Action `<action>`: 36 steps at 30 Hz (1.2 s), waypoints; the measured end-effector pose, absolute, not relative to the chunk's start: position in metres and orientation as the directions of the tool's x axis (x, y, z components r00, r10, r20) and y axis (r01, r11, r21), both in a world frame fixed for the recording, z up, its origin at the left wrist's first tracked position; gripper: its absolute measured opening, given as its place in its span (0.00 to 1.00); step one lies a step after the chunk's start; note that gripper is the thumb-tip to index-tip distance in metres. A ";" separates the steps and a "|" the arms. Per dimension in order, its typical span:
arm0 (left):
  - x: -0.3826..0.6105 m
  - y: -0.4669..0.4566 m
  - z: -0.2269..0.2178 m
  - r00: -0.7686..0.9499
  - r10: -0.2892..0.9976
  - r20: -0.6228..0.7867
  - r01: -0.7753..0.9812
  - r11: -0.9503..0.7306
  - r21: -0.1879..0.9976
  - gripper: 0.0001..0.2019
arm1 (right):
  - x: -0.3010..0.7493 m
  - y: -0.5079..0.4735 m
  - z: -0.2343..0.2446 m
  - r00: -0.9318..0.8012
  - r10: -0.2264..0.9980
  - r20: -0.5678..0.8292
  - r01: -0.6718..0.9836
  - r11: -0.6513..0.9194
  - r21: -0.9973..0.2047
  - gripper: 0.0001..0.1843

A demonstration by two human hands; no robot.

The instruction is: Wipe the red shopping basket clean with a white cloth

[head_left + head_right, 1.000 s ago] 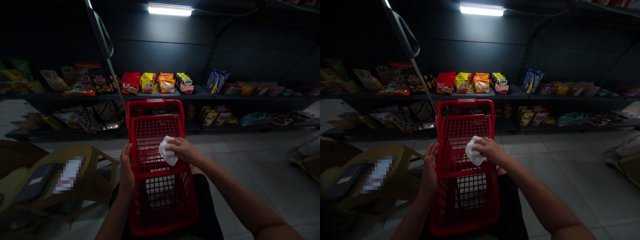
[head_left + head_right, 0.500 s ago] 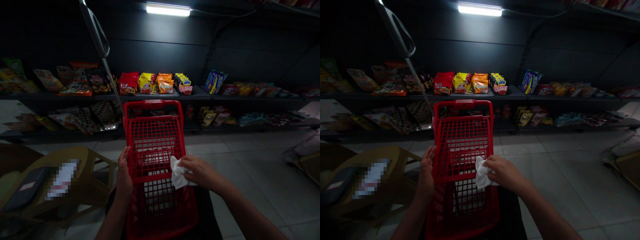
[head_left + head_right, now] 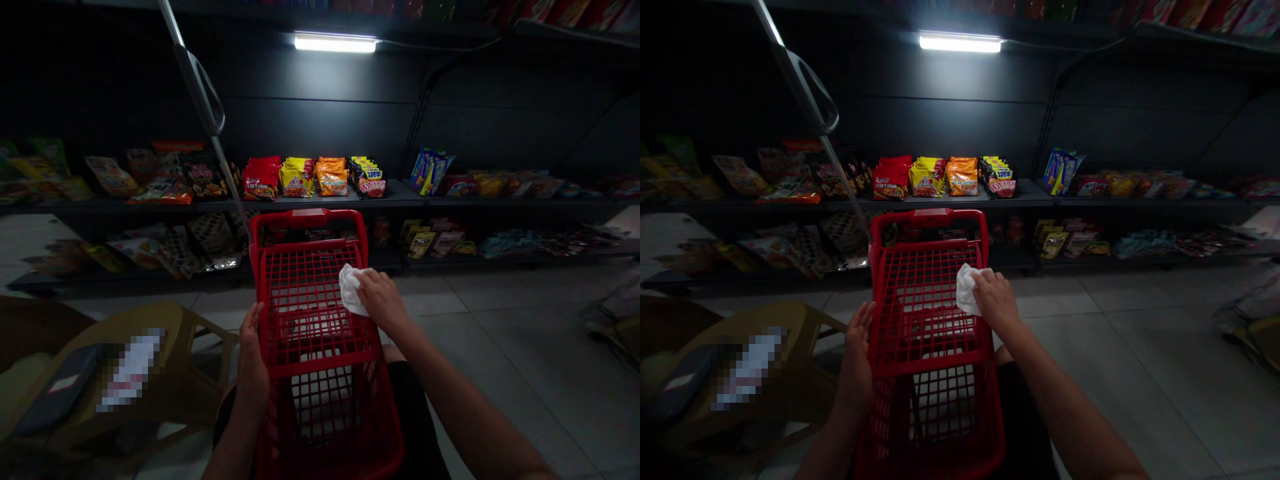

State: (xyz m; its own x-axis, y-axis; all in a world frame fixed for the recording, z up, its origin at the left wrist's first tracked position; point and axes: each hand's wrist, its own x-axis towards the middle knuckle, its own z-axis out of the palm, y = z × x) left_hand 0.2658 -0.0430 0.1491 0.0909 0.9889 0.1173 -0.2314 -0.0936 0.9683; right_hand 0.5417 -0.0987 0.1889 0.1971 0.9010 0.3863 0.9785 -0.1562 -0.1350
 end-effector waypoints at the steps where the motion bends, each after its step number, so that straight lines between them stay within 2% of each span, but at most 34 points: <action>1: 0.266 -0.042 0.149 0.089 0.989 0.117 -0.234 -0.093 0.968 0.28 | 0.532 -0.113 0.190 0.153 0.923 0.354 0.985 -0.113 -0.130 0.19; 4: 0.266 -0.041 0.147 0.096 0.988 0.118 -0.221 -0.094 0.971 0.28 | 0.521 -0.141 0.191 0.003 0.964 0.265 0.983 0.046 -0.176 0.19; 6: 0.265 -0.042 0.147 0.100 0.987 0.124 -0.212 -0.101 0.972 0.29 | 0.531 -0.137 0.190 -0.032 0.970 0.241 0.974 0.085 -0.211 0.18; 11: 0.264 -0.044 0.148 0.104 0.985 0.136 -0.220 -0.110 0.969 0.29 | 0.572 -0.063 0.197 0.239 0.880 0.410 0.969 -0.192 -0.153 0.20; 13: 0.265 -0.044 0.148 0.100 0.984 0.148 -0.214 -0.124 0.969 0.29 | 0.568 -0.026 0.207 0.260 0.849 0.460 0.964 -0.204 -0.168 0.23; 16: 0.265 -0.042 0.146 0.088 0.984 0.157 -0.211 -0.136 0.968 0.31 | 0.534 0.026 0.219 0.081 0.867 0.492 0.986 0.002 -0.166 0.22; 19: 0.265 -0.040 0.145 0.091 0.985 0.147 -0.218 -0.124 0.968 0.31 | 0.492 0.067 0.216 -0.226 0.866 0.446 0.959 0.278 -0.052 0.21; 21: 0.263 -0.040 0.146 0.104 0.983 0.150 -0.207 -0.127 0.970 0.31 | 0.476 0.085 0.208 -0.341 0.866 0.367 0.930 0.368 -0.006 0.23; 23: 0.262 -0.039 0.146 0.109 0.982 0.156 -0.181 -0.134 0.974 0.31 | 0.476 0.093 0.201 -0.373 0.869 0.325 0.920 0.392 0.005 0.23; 28: 0.261 -0.034 0.141 0.106 0.981 0.161 -0.169 -0.142 0.975 0.33 | 0.534 0.073 0.199 -0.295 0.890 0.349 0.947 0.320 -0.016 0.24; 32: 0.262 -0.032 0.137 0.114 0.978 0.173 -0.173 -0.152 0.973 0.32 | 0.582 0.037 0.205 -0.128 0.919 0.374 0.988 0.153 -0.038 0.25; 36: 0.262 -0.034 0.138 0.120 0.980 0.156 -0.157 -0.137 0.978 0.32 | 0.589 0.023 0.210 0.050 0.914 0.402 0.998 -0.027 -0.063 0.22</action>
State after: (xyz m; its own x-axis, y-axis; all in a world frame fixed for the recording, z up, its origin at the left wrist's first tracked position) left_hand 0.2622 -0.0342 0.1380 0.1198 0.9804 0.1563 -0.1571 -0.1368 0.9781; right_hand 0.5888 0.0226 0.2101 0.0501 0.9143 0.4019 0.9977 -0.0272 -0.0626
